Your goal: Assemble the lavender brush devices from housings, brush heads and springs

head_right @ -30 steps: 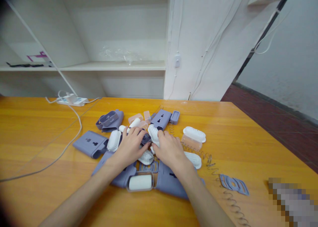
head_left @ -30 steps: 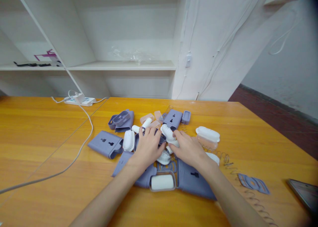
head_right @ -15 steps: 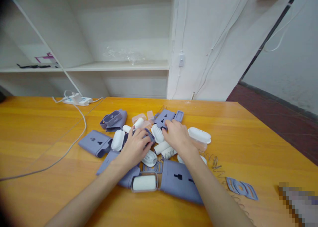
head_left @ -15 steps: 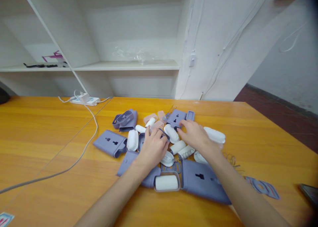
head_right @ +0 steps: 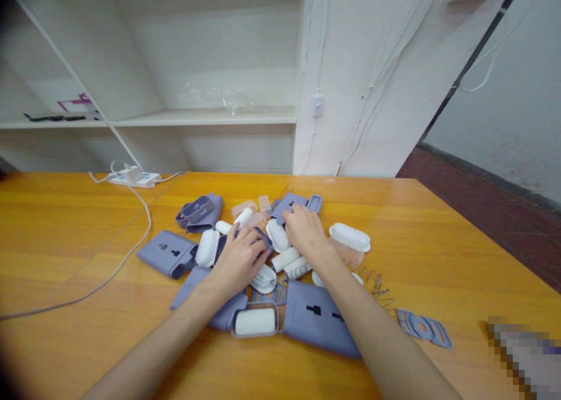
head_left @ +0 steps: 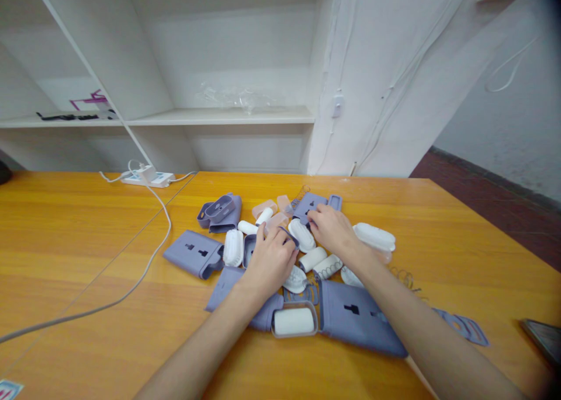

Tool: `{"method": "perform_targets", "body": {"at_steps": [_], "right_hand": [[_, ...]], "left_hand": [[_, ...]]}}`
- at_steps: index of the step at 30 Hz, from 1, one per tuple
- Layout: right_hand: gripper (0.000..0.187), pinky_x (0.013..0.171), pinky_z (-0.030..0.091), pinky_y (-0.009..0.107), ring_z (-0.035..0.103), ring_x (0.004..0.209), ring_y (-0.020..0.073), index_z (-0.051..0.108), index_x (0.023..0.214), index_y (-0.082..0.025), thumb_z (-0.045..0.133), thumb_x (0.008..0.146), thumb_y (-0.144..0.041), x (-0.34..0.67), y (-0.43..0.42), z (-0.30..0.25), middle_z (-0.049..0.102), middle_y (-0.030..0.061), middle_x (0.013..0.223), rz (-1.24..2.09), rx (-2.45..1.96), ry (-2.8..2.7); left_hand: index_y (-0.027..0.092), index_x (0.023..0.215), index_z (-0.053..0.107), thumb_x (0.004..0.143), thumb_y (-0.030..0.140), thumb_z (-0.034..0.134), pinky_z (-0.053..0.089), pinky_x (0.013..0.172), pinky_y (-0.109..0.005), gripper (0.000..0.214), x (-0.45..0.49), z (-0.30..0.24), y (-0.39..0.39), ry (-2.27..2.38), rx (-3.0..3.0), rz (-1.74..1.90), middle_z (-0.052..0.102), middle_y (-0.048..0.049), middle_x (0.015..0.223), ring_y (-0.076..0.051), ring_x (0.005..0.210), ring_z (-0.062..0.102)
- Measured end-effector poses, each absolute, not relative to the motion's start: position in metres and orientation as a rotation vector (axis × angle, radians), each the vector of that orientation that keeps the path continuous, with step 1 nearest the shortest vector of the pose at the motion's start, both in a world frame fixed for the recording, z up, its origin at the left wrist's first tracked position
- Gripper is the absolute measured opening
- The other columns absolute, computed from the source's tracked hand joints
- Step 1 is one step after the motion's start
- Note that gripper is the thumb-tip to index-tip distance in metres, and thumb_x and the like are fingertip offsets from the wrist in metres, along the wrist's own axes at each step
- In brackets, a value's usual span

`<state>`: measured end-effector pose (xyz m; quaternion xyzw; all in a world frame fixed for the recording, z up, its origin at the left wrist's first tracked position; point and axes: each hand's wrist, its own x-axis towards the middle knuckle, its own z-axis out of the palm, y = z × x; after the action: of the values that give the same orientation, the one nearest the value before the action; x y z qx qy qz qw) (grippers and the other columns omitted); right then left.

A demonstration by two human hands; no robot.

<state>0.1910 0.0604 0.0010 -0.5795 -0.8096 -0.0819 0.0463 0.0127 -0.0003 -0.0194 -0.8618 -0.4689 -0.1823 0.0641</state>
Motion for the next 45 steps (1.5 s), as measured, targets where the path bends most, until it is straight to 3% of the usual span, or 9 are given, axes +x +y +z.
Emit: {"method": "perform_targets", "body": {"at_steps": [8,12,20,25,27,32,36,41,45], "right_hand": [[0.045,0.099,0.038,0.037,0.051,0.121,0.0255,0.053,0.13,-0.018,0.039,0.089,-0.005,0.189,0.065,-0.009,0.053,0.014,0.138,-0.306,-1.638,-2.537],[0.036,0.095,0.043,0.034,0.054,0.119,0.0248,0.06,0.12,-0.017,0.038,0.092,-0.009,0.191,0.07,-0.012,0.065,0.0125,0.122,-0.274,-1.645,-2.533],[0.05,0.09,0.047,0.033,0.054,0.123,0.0246,0.047,0.137,-0.013,0.031,0.091,-0.004,0.196,0.069,0.002,0.057,0.0142,0.137,-0.298,-1.712,-2.287],[0.045,0.089,0.049,0.041,0.067,0.103,0.03,0.055,0.133,-0.015,0.035,0.093,-0.014,0.202,0.059,0.023,0.069,0.0159,0.117,-0.138,-1.739,-1.849],[0.044,0.089,0.05,0.041,0.069,0.099,0.0288,0.057,0.132,-0.017,0.04,0.091,-0.019,0.204,0.055,0.031,0.072,0.0142,0.11,0.009,-1.666,-1.652],[0.054,0.069,0.059,0.037,0.071,0.074,0.0226,0.052,0.134,-0.017,0.052,0.079,-0.019,0.203,0.045,0.033,0.075,0.0073,0.09,0.808,-1.414,-1.329],[0.048,0.064,0.06,0.035,0.071,0.072,0.0211,0.057,0.124,-0.016,0.055,0.077,-0.022,0.196,0.036,0.026,0.074,0.0055,0.084,1.145,-1.318,-1.266],[0.043,0.068,0.059,0.034,0.071,0.072,0.0186,0.053,0.126,-0.018,0.046,0.087,-0.035,0.201,0.028,0.019,0.072,0.007,0.097,1.173,-1.279,-1.279],[0.027,0.073,0.052,0.03,0.069,0.078,0.0184,0.063,0.101,-0.019,0.043,0.083,-0.022,0.217,0.025,0.01,0.072,0.0058,0.09,0.777,-1.539,-1.628]], "left_hand": [[0.02,0.085,0.066,0.093,0.025,0.05,0.027,0.11,-0.057,0.019,0.013,-0.019,0.0,-1.408,-2.592,-0.539,0.066,-0.0068,0.096,-0.024,0.106,0.056],[0.019,0.084,0.066,0.092,0.025,0.052,0.025,0.11,-0.058,0.018,0.014,-0.019,0.0,-1.415,-2.592,-0.523,0.066,-0.0068,0.097,-0.024,0.105,0.056],[0.018,0.083,0.065,0.093,0.026,0.05,0.024,0.111,-0.057,0.019,0.014,-0.019,-0.001,-1.414,-2.581,-0.506,0.066,-0.0064,0.095,-0.024,0.104,0.056],[0.02,0.085,0.062,0.093,0.029,0.049,0.025,0.11,-0.057,0.018,0.015,-0.018,-0.001,-1.429,-2.577,-0.575,0.065,-0.0068,0.097,-0.024,0.103,0.056],[0.019,0.096,0.061,0.092,0.032,0.051,0.028,0.109,-0.055,0.017,0.016,-0.014,-0.001,-1.472,-2.555,-0.647,0.064,-0.0085,0.103,-0.026,0.106,0.055],[0.016,0.135,0.037,0.081,0.046,0.066,0.032,0.105,-0.053,0.068,0.026,0.001,0.009,-1.528,-2.401,-0.931,0.05,-0.0176,0.132,-0.033,0.124,0.045],[0.017,0.141,0.028,0.074,0.05,0.07,0.03,0.106,-0.054,0.085,0.034,0.003,0.02,-1.503,-2.379,-0.961,0.045,-0.0192,0.136,-0.036,0.126,0.044],[0.016,0.141,0.026,0.074,0.03,0.068,0.037,0.101,-0.051,0.08,0.03,-0.005,0.022,-1.536,-2.359,-0.973,0.051,-0.0178,0.128,-0.034,0.121,0.047],[0.016,0.141,0.026,0.074,0.026,0.067,0.041,0.098,-0.049,0.079,0.021,-0.009,0.021,-1.606,-2.247,-1.102,0.051,-0.0171,0.128,-0.034,0.117,0.05]]}}
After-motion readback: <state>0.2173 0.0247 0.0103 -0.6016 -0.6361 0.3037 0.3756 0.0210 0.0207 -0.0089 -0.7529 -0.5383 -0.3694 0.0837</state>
